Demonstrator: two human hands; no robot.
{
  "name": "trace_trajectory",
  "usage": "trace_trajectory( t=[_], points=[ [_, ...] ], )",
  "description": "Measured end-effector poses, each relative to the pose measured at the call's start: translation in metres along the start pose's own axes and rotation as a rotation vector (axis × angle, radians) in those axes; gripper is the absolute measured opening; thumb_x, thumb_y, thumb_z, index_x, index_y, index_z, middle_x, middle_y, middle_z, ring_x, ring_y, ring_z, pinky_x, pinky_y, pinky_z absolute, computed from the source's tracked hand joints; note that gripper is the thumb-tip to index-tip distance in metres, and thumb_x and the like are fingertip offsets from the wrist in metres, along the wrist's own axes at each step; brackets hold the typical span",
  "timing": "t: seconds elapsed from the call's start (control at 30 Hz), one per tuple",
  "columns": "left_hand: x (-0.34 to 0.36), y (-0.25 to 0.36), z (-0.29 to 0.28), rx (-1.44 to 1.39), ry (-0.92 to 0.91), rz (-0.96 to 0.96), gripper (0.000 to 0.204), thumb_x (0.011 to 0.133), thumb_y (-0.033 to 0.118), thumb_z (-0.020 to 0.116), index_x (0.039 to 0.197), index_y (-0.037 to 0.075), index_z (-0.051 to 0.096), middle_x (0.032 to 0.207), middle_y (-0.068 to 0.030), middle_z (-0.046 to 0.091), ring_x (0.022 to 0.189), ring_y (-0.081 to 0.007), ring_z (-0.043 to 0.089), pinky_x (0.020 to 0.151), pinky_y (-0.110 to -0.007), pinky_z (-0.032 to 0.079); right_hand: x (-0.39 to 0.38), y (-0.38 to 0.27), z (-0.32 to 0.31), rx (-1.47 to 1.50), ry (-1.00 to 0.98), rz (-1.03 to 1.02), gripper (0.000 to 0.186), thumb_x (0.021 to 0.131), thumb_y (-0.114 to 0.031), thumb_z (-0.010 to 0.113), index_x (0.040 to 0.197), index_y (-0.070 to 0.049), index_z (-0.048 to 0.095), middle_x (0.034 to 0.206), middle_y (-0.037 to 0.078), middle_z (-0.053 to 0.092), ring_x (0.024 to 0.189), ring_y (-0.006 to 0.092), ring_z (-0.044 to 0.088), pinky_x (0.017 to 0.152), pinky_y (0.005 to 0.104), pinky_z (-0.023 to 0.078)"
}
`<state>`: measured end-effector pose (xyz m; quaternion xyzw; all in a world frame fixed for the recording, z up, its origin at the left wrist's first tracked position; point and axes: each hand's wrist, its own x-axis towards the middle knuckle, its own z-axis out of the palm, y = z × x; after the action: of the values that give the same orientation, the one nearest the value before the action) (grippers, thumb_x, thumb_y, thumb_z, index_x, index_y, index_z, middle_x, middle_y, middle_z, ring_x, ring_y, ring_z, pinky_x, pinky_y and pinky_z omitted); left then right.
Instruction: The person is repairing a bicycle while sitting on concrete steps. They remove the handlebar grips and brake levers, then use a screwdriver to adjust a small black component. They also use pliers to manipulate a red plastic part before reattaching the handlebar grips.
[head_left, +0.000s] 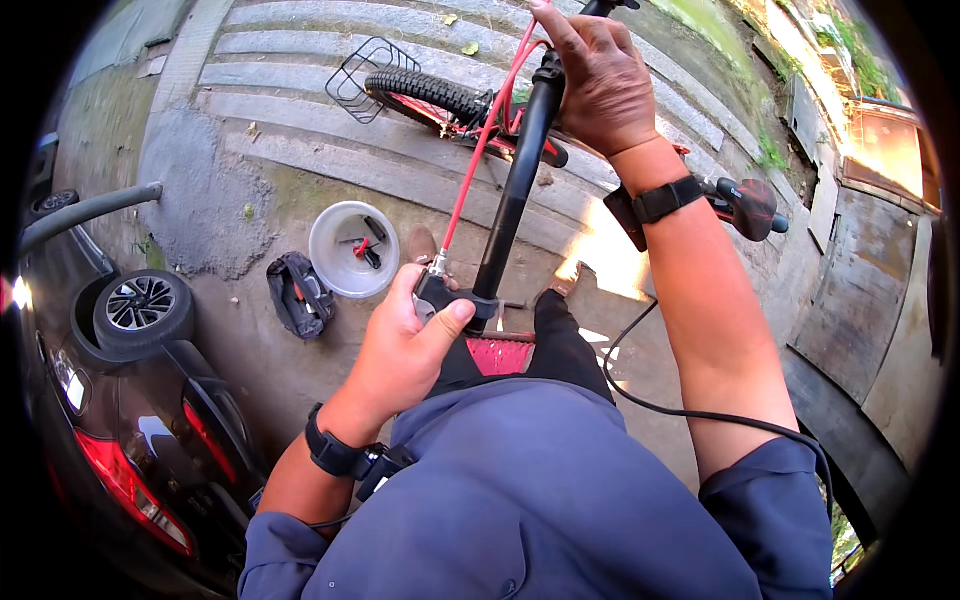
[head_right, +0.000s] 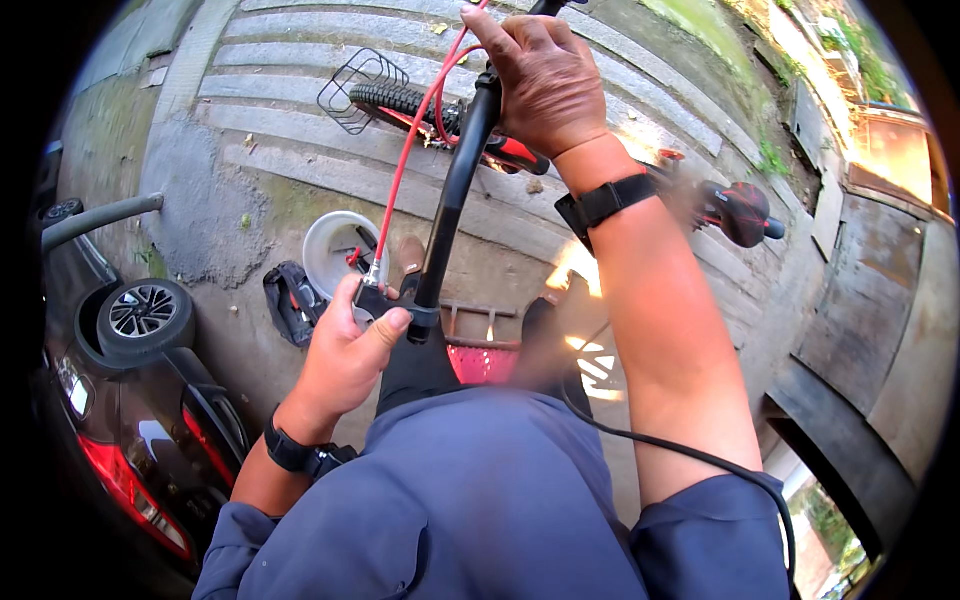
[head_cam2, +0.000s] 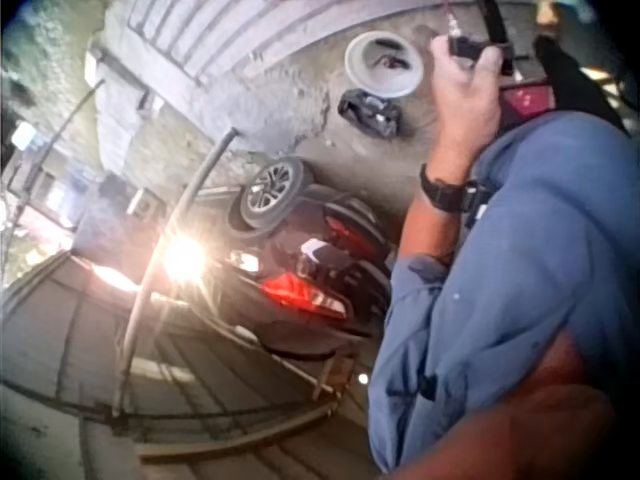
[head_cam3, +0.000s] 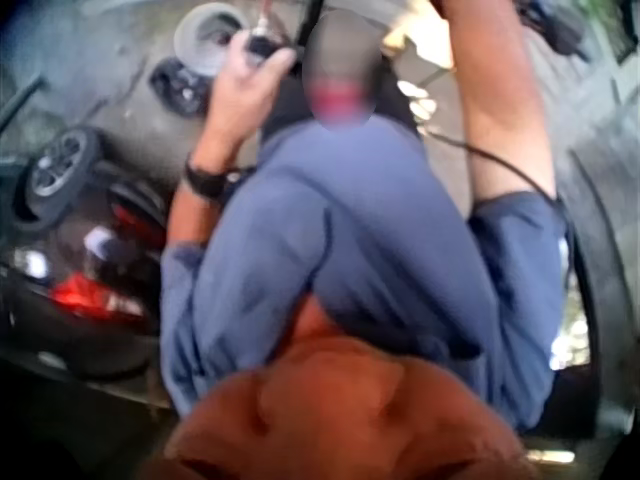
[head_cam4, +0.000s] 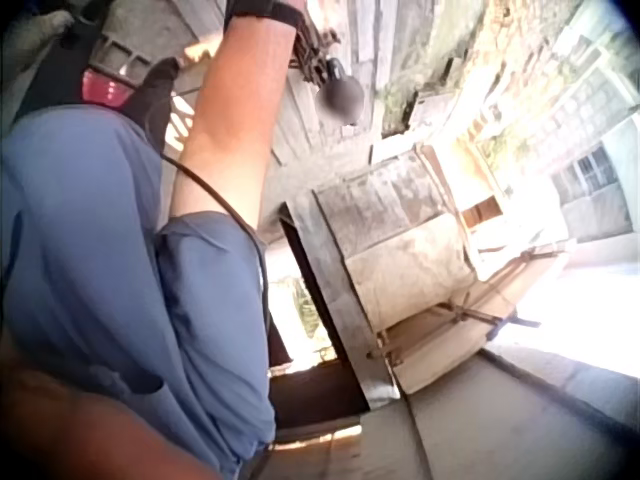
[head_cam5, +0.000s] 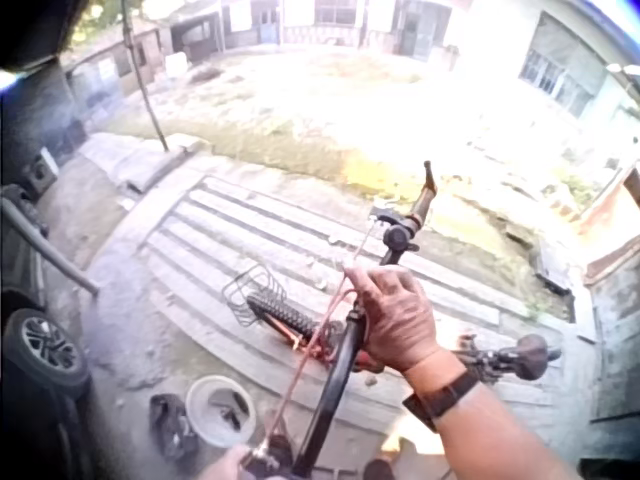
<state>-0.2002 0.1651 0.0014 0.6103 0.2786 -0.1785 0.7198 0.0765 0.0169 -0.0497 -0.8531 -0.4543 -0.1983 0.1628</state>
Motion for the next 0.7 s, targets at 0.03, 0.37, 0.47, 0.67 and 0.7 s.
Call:
trace_trajectory(
  t=[0.03,0.37,0.47,0.67,0.7],
  points=[
    [0.0,-0.004,0.0,-0.049,-0.023,-0.017,0.026,0.095,0.02,0.066,0.108,0.007,0.047,0.07,0.0019,0.048,0.049,-0.0049,0.038,0.044,-0.024,0.033,0.001,0.001,-0.002,-0.017,-0.028,-0.018,0.069,0.072,-0.011,0.065,0.138,-0.015,0.045,0.103,0.008,0.058,0.097,0.0294,0.056,0.089,0.0415,0.045],
    [0.019,-0.043,-0.018,-0.679,-0.355,-0.308,0.029,0.096,0.028,0.064,0.115,0.014,0.047,0.062,0.0019,0.04,0.044,-0.0071,0.034,0.043,-0.024,0.028,0.005,0.007,-0.003,0.009,-0.045,-0.05,0.069,0.071,-0.012,0.066,0.137,-0.013,0.049,0.104,0.009,0.06,0.098,0.0312,0.056,0.088,0.0402,0.047],
    [0.0,0.006,-0.008,-0.084,-0.067,-0.144,0.028,0.096,0.022,0.064,0.113,0.007,0.047,0.071,0.0008,0.051,0.05,-0.0054,0.04,0.045,-0.025,0.036,0.005,0.01,-0.004,0.01,-0.006,0.025,0.072,0.07,-0.012,0.067,0.139,-0.012,0.047,0.105,0.01,0.059,0.098,0.0321,0.056,0.085,0.0418,0.049],
    [0.005,-0.018,-0.006,-0.375,-0.233,-0.174,0.03,0.096,0.026,0.064,0.116,0.011,0.047,0.064,0.0021,0.041,0.047,-0.0063,0.035,0.044,-0.024,0.029,0.003,0.015,-0.009,0.023,-0.001,-0.033,0.073,0.071,-0.012,0.067,0.14,-0.013,0.044,0.108,0.01,0.059,0.097,0.0315,0.055,0.087,0.0418,0.047],
    [0.012,-0.032,-0.013,-0.592,-0.336,-0.279,0.032,0.096,0.028,0.065,0.117,0.013,0.047,0.061,0.0032,0.038,0.045,-0.0063,0.033,0.044,-0.024,0.027,0.002,0.013,-0.007,0.028,0.002,-0.039,0.072,0.071,-0.012,0.067,0.14,-0.013,0.044,0.108,0.01,0.059,0.097,0.0314,0.055,0.087,0.0419,0.047]
  ],
)
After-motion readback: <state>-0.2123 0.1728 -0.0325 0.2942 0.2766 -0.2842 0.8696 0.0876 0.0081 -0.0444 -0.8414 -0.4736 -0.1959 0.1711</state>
